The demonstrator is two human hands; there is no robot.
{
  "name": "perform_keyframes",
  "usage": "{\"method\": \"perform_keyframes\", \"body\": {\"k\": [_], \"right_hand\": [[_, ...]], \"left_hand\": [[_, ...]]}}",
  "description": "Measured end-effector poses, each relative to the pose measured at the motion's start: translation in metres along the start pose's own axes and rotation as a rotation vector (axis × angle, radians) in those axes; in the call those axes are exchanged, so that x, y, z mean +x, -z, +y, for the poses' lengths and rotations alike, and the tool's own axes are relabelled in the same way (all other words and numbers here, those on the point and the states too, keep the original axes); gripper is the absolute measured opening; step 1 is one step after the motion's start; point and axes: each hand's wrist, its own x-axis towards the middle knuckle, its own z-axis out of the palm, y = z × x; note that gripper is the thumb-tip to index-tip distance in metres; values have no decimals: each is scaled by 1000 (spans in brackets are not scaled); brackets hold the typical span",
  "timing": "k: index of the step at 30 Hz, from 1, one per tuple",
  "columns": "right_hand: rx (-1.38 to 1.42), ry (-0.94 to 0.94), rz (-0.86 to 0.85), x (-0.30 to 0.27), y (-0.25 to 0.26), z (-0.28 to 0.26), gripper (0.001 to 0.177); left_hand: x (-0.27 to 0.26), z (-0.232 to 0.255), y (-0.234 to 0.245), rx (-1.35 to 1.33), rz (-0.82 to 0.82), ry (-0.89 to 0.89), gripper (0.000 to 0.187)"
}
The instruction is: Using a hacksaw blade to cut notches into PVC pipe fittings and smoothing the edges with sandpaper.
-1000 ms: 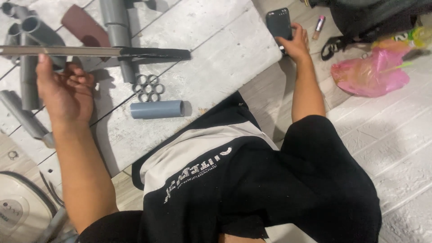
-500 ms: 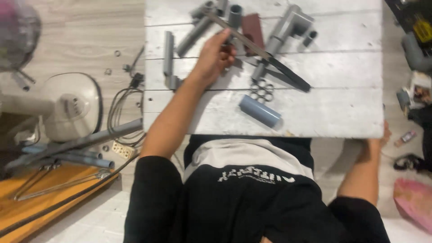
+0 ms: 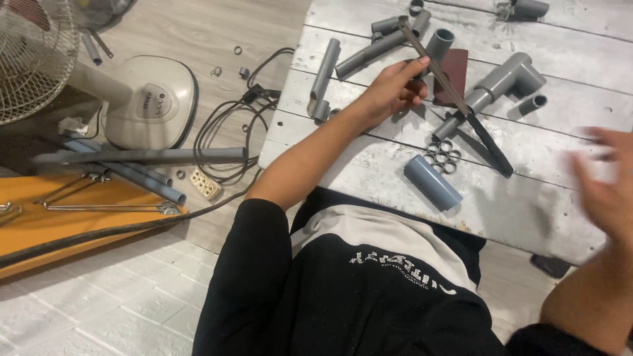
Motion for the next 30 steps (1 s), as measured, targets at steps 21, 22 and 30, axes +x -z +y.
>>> {"method": "perform_keyframes", "body": {"k": [21, 22, 30], "right_hand": [[-160, -397, -603, 121, -33, -73, 22], [-158, -390, -603, 119, -37, -69, 22], [60, -280, -293, 103, -54, -58, 22]], "left_hand": [[0, -5, 2, -55, 1, -67, 47], [-1, -3, 2, -54, 6, -71, 47], [8, -8, 5, -53, 1, -154, 50]]}}
